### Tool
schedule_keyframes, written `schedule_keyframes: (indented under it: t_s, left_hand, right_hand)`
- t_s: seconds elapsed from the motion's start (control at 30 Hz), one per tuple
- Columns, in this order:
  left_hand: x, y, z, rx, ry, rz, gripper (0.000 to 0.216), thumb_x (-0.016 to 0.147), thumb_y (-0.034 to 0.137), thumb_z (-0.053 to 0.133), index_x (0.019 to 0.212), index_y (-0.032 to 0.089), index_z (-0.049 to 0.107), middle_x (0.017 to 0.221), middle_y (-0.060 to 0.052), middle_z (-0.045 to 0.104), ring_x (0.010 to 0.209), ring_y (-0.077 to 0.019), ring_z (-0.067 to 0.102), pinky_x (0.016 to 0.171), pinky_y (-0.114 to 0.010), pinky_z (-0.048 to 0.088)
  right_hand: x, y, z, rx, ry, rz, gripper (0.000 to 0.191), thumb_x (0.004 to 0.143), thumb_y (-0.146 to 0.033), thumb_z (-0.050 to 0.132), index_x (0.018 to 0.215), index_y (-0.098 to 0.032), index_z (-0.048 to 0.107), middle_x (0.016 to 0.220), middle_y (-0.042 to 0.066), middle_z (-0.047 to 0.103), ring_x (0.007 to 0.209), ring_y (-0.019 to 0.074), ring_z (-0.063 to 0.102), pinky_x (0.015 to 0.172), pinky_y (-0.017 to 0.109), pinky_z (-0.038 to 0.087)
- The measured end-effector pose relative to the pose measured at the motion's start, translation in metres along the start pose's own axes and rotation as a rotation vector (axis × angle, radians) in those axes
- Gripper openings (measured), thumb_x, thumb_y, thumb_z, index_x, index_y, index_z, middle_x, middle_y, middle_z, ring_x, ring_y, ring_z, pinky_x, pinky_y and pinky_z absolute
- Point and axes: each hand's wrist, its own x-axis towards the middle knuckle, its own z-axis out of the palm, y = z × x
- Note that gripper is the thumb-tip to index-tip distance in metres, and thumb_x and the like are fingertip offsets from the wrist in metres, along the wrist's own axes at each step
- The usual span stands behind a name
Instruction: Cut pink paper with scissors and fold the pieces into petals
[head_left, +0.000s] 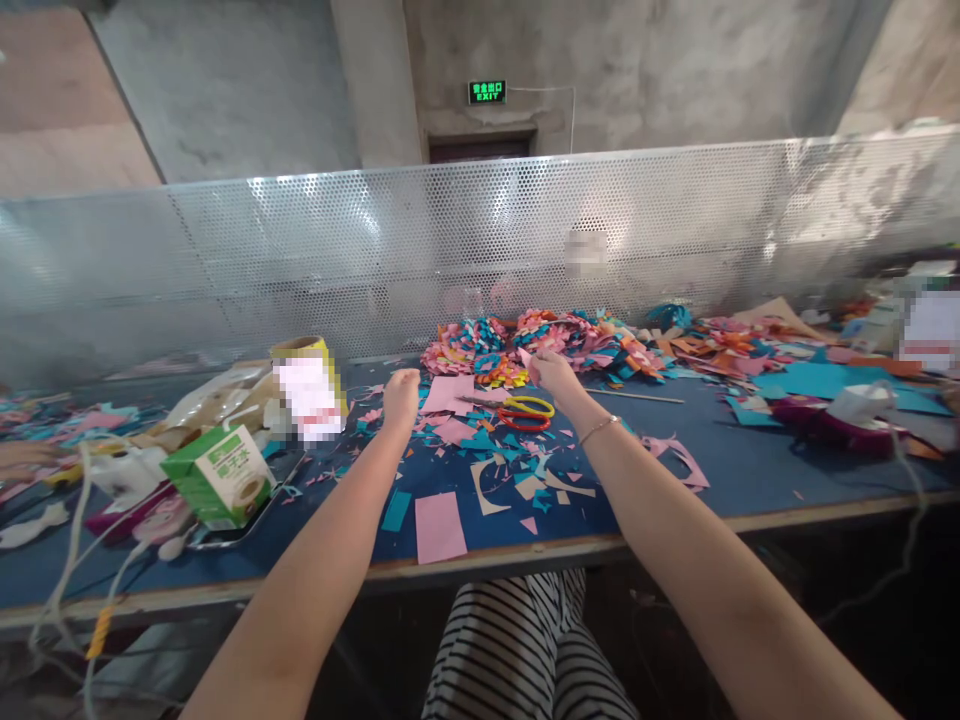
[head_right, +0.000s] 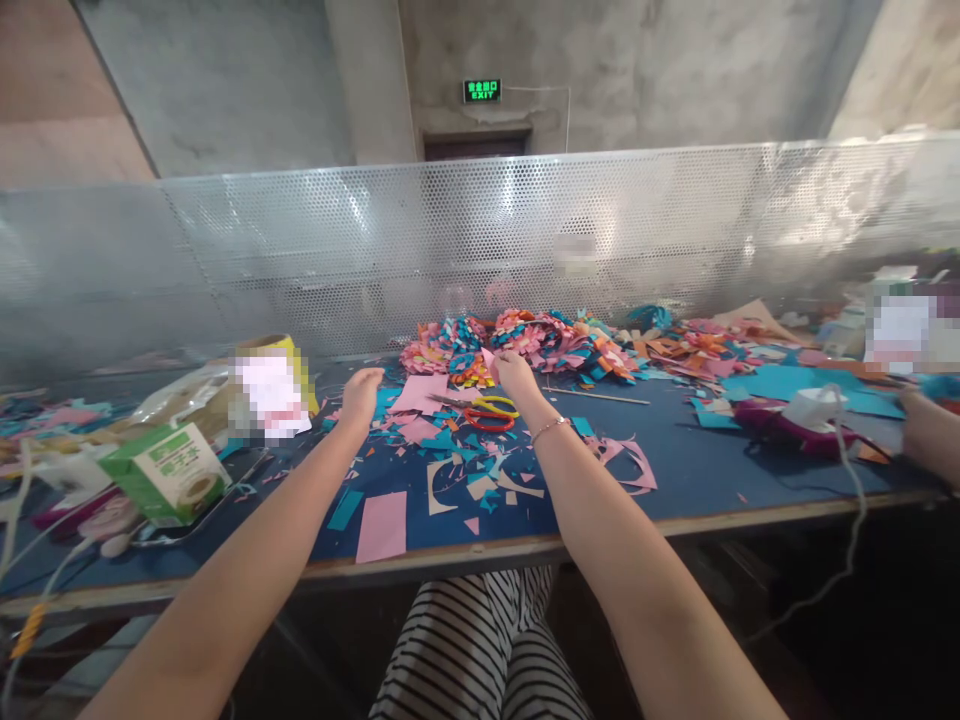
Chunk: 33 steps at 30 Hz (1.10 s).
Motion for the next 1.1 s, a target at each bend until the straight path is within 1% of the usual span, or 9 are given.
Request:
schedule_keyframes:
  t_s: [0.1,0.2,0.33,0.47,0.6,0.7,0.83,1.0,1.1]
  left_hand:
    - [-0.004,-0.001,0.0,0.197,-0.126,0.053,0.015,0.069,0.026,0.055,0.077,0.017,0.063,0.087,-0.006,0.067,0.089,-0.0214,0.06,0.085,-0.034,0.042]
    - [-0.008,0.002,0.0,0.279,-0.238,0.123,0.017,0.067,0.026,0.06,0.081,0.016,0.063,0.09,-0.008,0.067,0.086,-0.0217,0.061,0.082,-0.034,0.044]
    - [-0.016,0.01,0.003,0.207,-0.412,0.221,0.02,0.067,0.025,0.062,0.085,0.016,0.062,0.093,-0.008,0.067,0.086,-0.02,0.061,0.08,-0.032,0.047]
    - [-0.025,0.017,0.006,0.1,-0.515,0.278,0.027,0.068,0.024,0.062,0.094,0.014,0.062,0.099,-0.01,0.065,0.089,-0.0189,0.061,0.079,-0.032,0.048]
    - [-0.034,0.021,0.008,0.033,-0.593,0.282,0.032,0.068,0.023,0.063,0.1,0.016,0.062,0.108,-0.01,0.062,0.097,-0.0198,0.059,0.079,-0.032,0.049]
    - [-0.038,0.022,0.01,0.028,-0.631,0.25,0.031,0.068,0.024,0.063,0.098,0.016,0.064,0.109,-0.011,0.062,0.095,-0.0207,0.06,0.078,-0.032,0.05]
    - [-0.038,0.02,0.014,-0.056,-0.66,0.229,0.034,0.066,0.027,0.066,0.097,0.014,0.063,0.102,-0.011,0.065,0.09,-0.0207,0.062,0.08,-0.035,0.049]
    - [-0.041,0.022,0.018,-0.179,-0.67,0.183,0.037,0.059,0.025,0.071,0.094,0.015,0.06,0.092,-0.009,0.067,0.087,-0.0199,0.062,0.08,-0.034,0.048]
    - [-0.042,0.025,0.018,-0.236,-0.69,0.175,0.036,0.059,0.024,0.071,0.093,0.017,0.061,0.089,-0.007,0.067,0.085,-0.0187,0.062,0.079,-0.032,0.048]
  right_hand:
    - [-0.006,-0.001,0.009,-0.023,-0.039,-0.055,0.011,0.063,-0.023,0.045,0.057,-0.017,0.052,0.052,-0.002,0.051,0.051,0.0097,0.046,0.05,0.021,0.036]
    - [-0.013,-0.001,0.02,0.015,-0.115,-0.017,0.013,0.063,-0.023,0.051,0.068,-0.016,0.06,0.059,-0.001,0.057,0.052,0.0098,0.049,0.052,0.022,0.041]
    - [-0.021,-0.002,0.029,0.001,-0.171,-0.093,0.015,0.067,-0.027,0.052,0.069,-0.016,0.062,0.061,0.0,0.06,0.054,0.0112,0.053,0.053,0.023,0.044]
    - [-0.03,-0.01,0.034,-0.13,-0.179,-0.21,0.016,0.069,-0.027,0.053,0.066,-0.016,0.063,0.063,0.002,0.063,0.059,0.0131,0.056,0.058,0.024,0.044]
    - [-0.04,-0.019,0.04,-0.243,-0.22,-0.259,0.014,0.069,-0.025,0.055,0.068,-0.015,0.066,0.069,0.003,0.066,0.065,0.0157,0.059,0.064,0.026,0.045]
    - [-0.043,-0.022,0.044,-0.219,-0.25,-0.259,0.013,0.069,-0.024,0.056,0.071,-0.016,0.066,0.072,0.003,0.068,0.069,0.0167,0.062,0.066,0.026,0.046]
    - [-0.043,-0.019,0.048,-0.129,-0.304,-0.264,0.013,0.068,-0.018,0.056,0.076,-0.017,0.065,0.074,0.002,0.068,0.071,0.0152,0.062,0.066,0.024,0.047]
    - [-0.041,-0.015,0.05,-0.144,-0.238,-0.257,0.013,0.064,-0.023,0.062,0.075,-0.016,0.061,0.072,0.002,0.065,0.067,0.0134,0.059,0.066,0.025,0.046]
    - [-0.041,-0.015,0.05,-0.078,-0.258,-0.266,0.015,0.062,-0.024,0.063,0.074,-0.016,0.058,0.071,0.001,0.062,0.066,0.0122,0.057,0.065,0.024,0.045]
